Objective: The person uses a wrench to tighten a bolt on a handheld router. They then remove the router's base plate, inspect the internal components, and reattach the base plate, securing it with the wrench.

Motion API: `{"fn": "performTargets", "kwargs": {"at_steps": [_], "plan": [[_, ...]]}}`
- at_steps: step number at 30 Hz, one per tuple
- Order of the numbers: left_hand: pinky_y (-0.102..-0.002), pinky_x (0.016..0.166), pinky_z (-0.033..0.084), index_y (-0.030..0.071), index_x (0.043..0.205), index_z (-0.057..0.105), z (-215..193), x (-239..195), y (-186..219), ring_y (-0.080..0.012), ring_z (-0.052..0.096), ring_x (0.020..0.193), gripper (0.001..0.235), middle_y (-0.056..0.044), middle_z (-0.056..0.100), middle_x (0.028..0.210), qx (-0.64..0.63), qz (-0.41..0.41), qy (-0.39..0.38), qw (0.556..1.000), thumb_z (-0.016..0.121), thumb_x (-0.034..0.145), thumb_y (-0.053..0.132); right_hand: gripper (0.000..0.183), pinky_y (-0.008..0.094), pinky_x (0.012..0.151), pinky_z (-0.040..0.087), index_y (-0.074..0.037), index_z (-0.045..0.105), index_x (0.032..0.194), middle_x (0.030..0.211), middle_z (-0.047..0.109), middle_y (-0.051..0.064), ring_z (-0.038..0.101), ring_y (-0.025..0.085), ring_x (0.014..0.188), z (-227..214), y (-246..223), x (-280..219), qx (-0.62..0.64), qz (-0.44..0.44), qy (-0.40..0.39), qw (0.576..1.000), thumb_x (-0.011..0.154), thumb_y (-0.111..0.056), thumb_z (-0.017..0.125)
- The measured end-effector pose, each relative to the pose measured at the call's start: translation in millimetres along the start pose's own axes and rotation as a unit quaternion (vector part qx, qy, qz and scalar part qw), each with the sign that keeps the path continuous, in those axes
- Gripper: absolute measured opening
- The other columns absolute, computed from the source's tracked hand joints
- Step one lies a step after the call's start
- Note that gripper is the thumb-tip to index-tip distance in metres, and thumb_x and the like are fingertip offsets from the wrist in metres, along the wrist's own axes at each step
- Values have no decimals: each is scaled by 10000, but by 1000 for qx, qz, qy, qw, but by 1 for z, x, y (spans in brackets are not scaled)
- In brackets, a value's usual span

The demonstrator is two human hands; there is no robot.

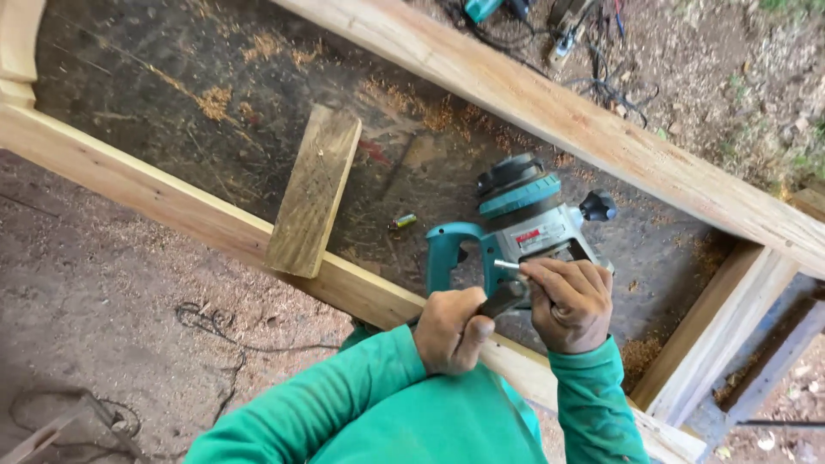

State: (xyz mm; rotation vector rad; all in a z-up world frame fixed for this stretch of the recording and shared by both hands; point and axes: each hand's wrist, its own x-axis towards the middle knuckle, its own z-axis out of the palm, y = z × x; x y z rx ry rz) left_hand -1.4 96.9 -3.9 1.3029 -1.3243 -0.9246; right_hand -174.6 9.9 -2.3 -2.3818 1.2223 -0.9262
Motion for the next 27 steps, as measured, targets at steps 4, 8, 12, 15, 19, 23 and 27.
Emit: {"fn": "performTargets", "kwargs": {"at_steps": [4, 8, 12, 15, 19, 23, 27], "plan": [[-481, 425, 445, 131, 755, 451, 2, 1, 0, -439, 583, 490, 431, -127, 446, 523, 103, -36, -51, 993, 357, 1073, 406, 69, 345, 839, 454, -195, 791, 849, 879, 747, -14, 660, 230, 756, 4, 11, -12, -8, -7, 5, 1000, 861, -128, 806], [-397, 436, 474, 167, 742, 427, 0, 5, 6, -406, 589, 510, 426, -86, 432, 538, 29, -49, -21, 998, 370, 1081, 418, 56, 339, 822, 452, -204, 790, 850, 881, 756, -28, 667, 224, 758, 3, 6, -9, -3, 9, 3, 1000, 880, -159, 804], [-500, 438, 446, 138, 735, 446, 0, 3, 9, -467, 594, 518, 456, -161, 482, 523, 73, -79, -43, 993, 346, 1080, 419, 112, 343, 812, 462, -193, 762, 787, 835, 729, -8, 655, 236, 746, 1, 3, -11, -24, 2, 4, 1000, 827, -97, 805], [-294, 429, 460, 161, 719, 463, 1, 5, 15, -292, 525, 418, 506, -33, 437, 517, -54, -56, 43, 996, 337, 1039, 531, 161, 320, 836, 455, -228, 802, 876, 882, 749, -43, 667, 203, 781, 1, 4, -7, -15, 1, -1, 1000, 801, -86, 795], [-533, 438, 432, 109, 741, 457, 6, 4, -3, -496, 564, 494, 481, -196, 485, 524, 112, -58, -38, 991, 361, 1086, 431, 129, 329, 829, 458, -214, 773, 801, 857, 740, -45, 656, 211, 757, 7, 10, -8, -22, -2, 10, 1000, 793, -98, 829], [-428, 449, 444, 130, 748, 453, 11, -8, -3, -383, 553, 489, 462, -141, 475, 528, 21, -103, -25, 994, 369, 1053, 466, 143, 329, 812, 456, -211, 781, 820, 851, 735, -31, 653, 214, 755, -1, 2, -17, -27, 14, -3, 1000, 787, -72, 795], [-437, 427, 474, 126, 792, 518, -1, 10, 8, -477, 618, 573, 412, -190, 520, 567, 35, -105, -4, 994, 416, 1066, 415, 109, 325, 807, 446, -226, 774, 823, 869, 744, -36, 655, 202, 759, 4, 8, -11, -27, 6, 3, 1000, 828, -117, 778]]}}
